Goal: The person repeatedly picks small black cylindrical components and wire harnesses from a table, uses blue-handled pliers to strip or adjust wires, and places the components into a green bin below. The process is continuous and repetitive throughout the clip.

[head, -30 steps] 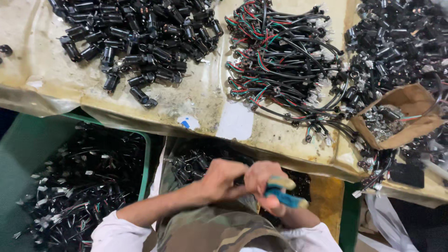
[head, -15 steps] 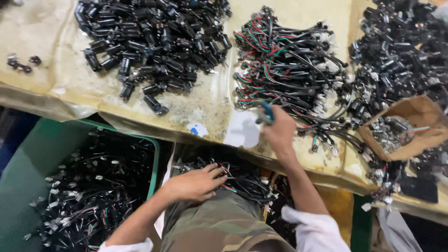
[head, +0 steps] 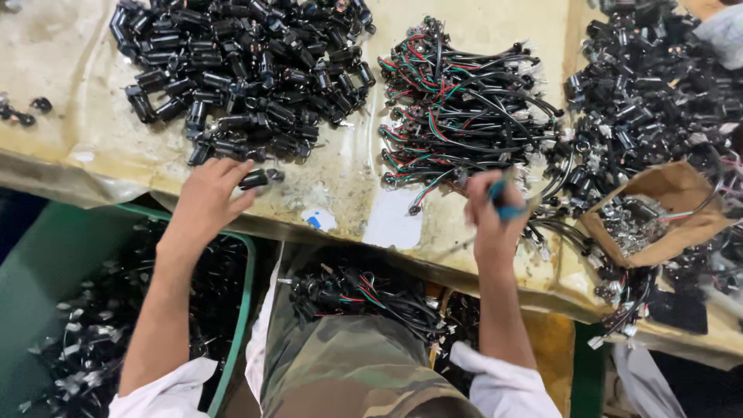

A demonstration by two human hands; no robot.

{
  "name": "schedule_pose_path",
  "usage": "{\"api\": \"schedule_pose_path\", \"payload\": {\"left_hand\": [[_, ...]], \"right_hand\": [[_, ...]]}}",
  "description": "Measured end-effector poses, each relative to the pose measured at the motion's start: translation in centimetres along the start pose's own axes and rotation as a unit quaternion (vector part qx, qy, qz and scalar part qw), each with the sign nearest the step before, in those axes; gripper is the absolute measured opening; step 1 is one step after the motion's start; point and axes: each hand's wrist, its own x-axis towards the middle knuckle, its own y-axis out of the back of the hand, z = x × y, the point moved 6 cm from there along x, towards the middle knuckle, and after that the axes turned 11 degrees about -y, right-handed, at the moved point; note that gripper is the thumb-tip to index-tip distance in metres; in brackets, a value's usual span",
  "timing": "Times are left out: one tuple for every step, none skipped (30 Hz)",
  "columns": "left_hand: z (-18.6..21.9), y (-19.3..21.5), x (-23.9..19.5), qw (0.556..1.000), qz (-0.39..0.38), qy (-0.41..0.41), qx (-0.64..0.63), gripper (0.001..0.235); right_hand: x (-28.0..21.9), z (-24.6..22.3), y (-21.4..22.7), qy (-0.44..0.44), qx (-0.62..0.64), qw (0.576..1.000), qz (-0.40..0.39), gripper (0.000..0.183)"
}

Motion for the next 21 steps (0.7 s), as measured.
{"api": "schedule_pose_path", "payload": {"left_hand": [[0.7,0.2,0.0,0.999,0.033,-0.008,-0.013,0.045],[1.7,0.2,0.2,0.997,0.066,-0.016,-0.026,0.042],[2.6,0.1,0.5,0.991,0.107,-0.009,-0.081,0.042],[3.7,-0.3,0.9,0.980,0.148,-0.002,-0.135,0.041],[5.0,-1.2,1.5,0.964,0.172,0.003,-0.201,0.039],[6.3,-2.1,2.1,0.944,0.196,0.008,-0.266,0.037],[7.7,-2.9,2.5,0.931,0.205,0.004,-0.301,0.039],[9.0,-3.6,3.0,0.917,0.215,0.000,-0.336,0.040],[9.8,-4.5,3.5,0.906,0.201,0.033,-0.371,0.039],[10.7,-5.3,3.7,0.892,0.187,0.066,-0.405,0.038],[11.1,-5.9,4.3,0.878,0.169,0.091,-0.439,0.037],[12.1,-5.6,4.7,0.879,0.165,0.047,-0.444,0.039],[13.1,-5.3,5.1,0.878,0.161,0.000,-0.451,0.040],[14.0,-5.1,5.6,0.875,0.157,-0.047,-0.456,0.042],[14.4,-5.3,5.4,0.869,0.164,-0.033,-0.465,0.040],[14.7,-5.6,5.3,0.863,0.171,-0.019,-0.474,0.038],[14.7,-5.7,5.4,0.859,0.179,-0.007,-0.479,0.036],[15.2,-6.2,5.2,0.821,0.166,0.003,-0.546,0.036],[15.5,-6.5,5.2,0.779,0.151,0.011,-0.609,0.036],[16.0,-6.9,5.1,0.732,0.134,0.021,-0.668,0.036],[16.4,-7.4,4.7,0.721,0.116,0.047,-0.682,0.036]], "right_hand": [[-1.4,0.2,-0.9,-0.013,-0.104,0.993,-0.055,0.004],[-2.7,1.0,-2.0,-0.024,-0.205,0.972,-0.110,0.007],[-3.8,1.6,-3.5,0.045,-0.301,0.941,-0.150,0.013],[-5.0,2.5,-5.1,0.113,-0.392,0.893,-0.188,0.024],[-4.9,4.2,-5.6,0.071,-0.454,0.872,-0.168,0.025],[-4.8,5.9,-6.0,0.030,-0.514,0.845,-0.147,0.027],[-4.4,7.3,-6.1,-0.011,-0.572,0.810,-0.127,0.028],[-4.1,7.7,-6.2,0.006,-0.554,0.823,-0.130,0.036],[-4.1,7.8,-6.2,0.020,-0.534,0.834,-0.134,0.044],[-4.0,8.0,-6.2,0.034,-0.515,0.845,-0.139,0.052],[-3.9,8.4,-6.1,0.031,-0.529,0.835,-0.147,0.050],[-3.7,8.7,-5.9,0.028,-0.544,0.824,-0.155,0.048],[-3.5,8.7,-5.6,0.025,-0.561,0.812,-0.161,0.046],[-3.2,8.7,-5.2,0.024,-0.569,0.807,-0.154,0.042],[-3.3,9.0,-4.8,0.019,-0.578,0.802,-0.153,0.037],[-3.6,9.2,-4.4,0.013,-0.586,0.796,-0.152,0.034],[-3.3,9.4,-4.5,0.024,-0.584,0.798,-0.148,0.033],[-3.2,9.4,-4.5,0.036,-0.582,0.799,-0.144,0.032],[-3.0,9.3,-4.6,0.047,-0.580,0.802,-0.138,0.032],[-2.9,9.1,-4.8,0.063,-0.570,0.808,-0.135,0.034],[-3.1,8.6,-4.6,0.077,-0.563,0.812,-0.135,0.036]]}}
